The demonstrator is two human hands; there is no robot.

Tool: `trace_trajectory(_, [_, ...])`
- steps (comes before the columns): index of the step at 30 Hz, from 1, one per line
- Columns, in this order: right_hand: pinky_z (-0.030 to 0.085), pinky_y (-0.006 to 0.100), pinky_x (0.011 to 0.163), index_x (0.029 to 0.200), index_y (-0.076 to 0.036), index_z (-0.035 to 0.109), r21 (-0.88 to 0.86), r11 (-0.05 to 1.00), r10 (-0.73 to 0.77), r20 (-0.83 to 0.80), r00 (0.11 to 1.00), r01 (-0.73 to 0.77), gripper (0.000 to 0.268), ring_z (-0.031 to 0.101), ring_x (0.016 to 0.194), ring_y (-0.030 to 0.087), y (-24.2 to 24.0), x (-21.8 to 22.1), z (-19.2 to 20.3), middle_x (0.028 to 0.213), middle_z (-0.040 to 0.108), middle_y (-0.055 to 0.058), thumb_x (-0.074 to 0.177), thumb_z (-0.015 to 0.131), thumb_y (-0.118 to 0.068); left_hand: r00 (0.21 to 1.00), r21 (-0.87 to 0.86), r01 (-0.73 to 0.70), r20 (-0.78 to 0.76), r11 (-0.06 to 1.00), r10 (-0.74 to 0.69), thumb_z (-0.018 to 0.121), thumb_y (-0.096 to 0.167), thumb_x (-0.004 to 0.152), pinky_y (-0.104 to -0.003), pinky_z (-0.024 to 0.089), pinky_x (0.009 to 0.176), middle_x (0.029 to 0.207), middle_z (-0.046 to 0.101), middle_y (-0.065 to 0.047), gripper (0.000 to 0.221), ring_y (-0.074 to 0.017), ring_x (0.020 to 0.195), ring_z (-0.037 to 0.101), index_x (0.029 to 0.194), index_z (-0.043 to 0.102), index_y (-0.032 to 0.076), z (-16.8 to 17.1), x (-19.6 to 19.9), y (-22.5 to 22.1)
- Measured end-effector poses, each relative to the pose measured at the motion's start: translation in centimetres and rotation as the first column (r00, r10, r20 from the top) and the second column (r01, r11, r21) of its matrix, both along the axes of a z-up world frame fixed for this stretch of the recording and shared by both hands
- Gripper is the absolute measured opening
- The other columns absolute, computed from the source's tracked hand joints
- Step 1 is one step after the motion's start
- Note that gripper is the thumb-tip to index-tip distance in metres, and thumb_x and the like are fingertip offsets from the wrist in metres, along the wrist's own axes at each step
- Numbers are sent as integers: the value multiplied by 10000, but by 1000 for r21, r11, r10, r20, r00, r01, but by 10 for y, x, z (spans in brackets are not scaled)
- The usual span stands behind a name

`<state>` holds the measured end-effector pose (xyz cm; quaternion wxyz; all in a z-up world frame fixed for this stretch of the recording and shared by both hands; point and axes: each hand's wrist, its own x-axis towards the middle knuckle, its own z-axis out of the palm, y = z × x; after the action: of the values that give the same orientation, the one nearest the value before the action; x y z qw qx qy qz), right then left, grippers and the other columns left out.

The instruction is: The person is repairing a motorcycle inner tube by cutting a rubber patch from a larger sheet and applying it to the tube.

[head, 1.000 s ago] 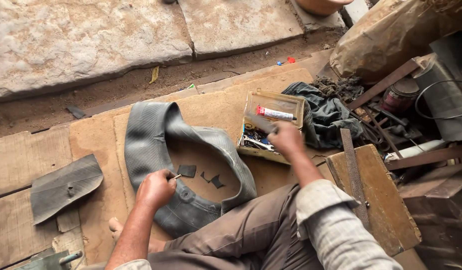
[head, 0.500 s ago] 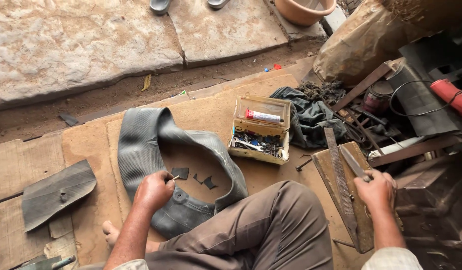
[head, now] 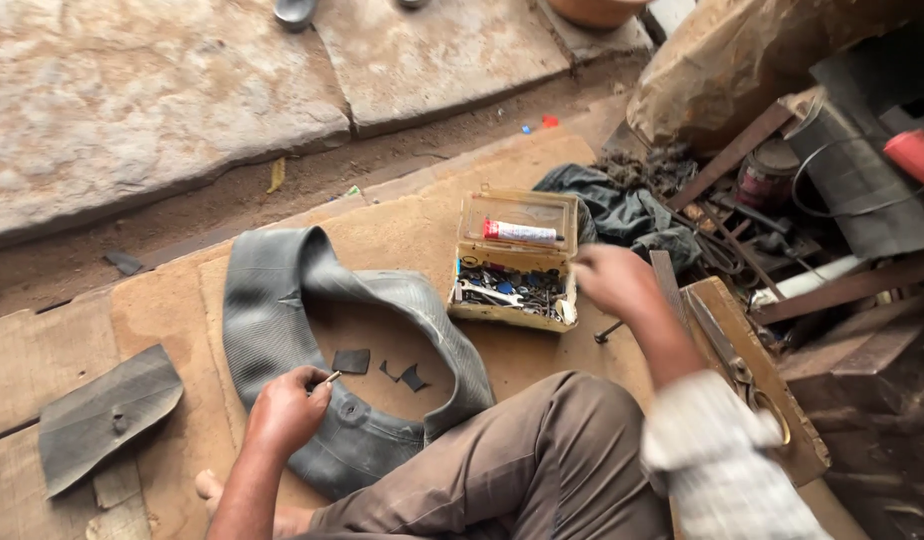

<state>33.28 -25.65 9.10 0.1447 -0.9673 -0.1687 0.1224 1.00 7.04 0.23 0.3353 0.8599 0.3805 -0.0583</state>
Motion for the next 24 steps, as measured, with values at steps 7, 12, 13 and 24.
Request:
trace_trajectory(7, [575,374,910,1050,-230,842,-117,928,309,-285,907,-353,363,748,963,271,83,39,-81,1060,778,92,779,628,-119,999,-26,-16,50,1000,17,694,306,846,-428,579,865,959,774,-179,308,-341,940,746,1080,788,129,2,12,0])
trace_trajectory(12, [573,383,866,1020,-201,838,-42,845,457,-458,762,-532,363,748,941,263,68,39,-138,1020,790,90,765,598,-108,999,-49,-7,-45,999,5,675,301,865,-430,572,868,966,778,-154,282,-331,942,742,1073,788,149,24,17,1])
trace_trajectory(13, [586,375,856,1026,-181,834,-25,828,462,-535,707,-559,369,767,934,245,62,44,-142,1025,806,82,763,585,-108,999,-49,9,-38,999,-11,670,298,871,-432,567,869,977,778,-143,274,-331,949,736,1070,789,152,26,21,1])
trace_trajectory(24, [503,386,985,1229,-140,735,-1,969,237,-245,940,-245,494,683,1090,312,34,69,-123,1200,717,152,772,568,-56,996,-94,-13,-87,995,5,667,291,872,-404,566,877,1026,778,-84,268,-288,942,744,1077,777,158,35,31,-4])
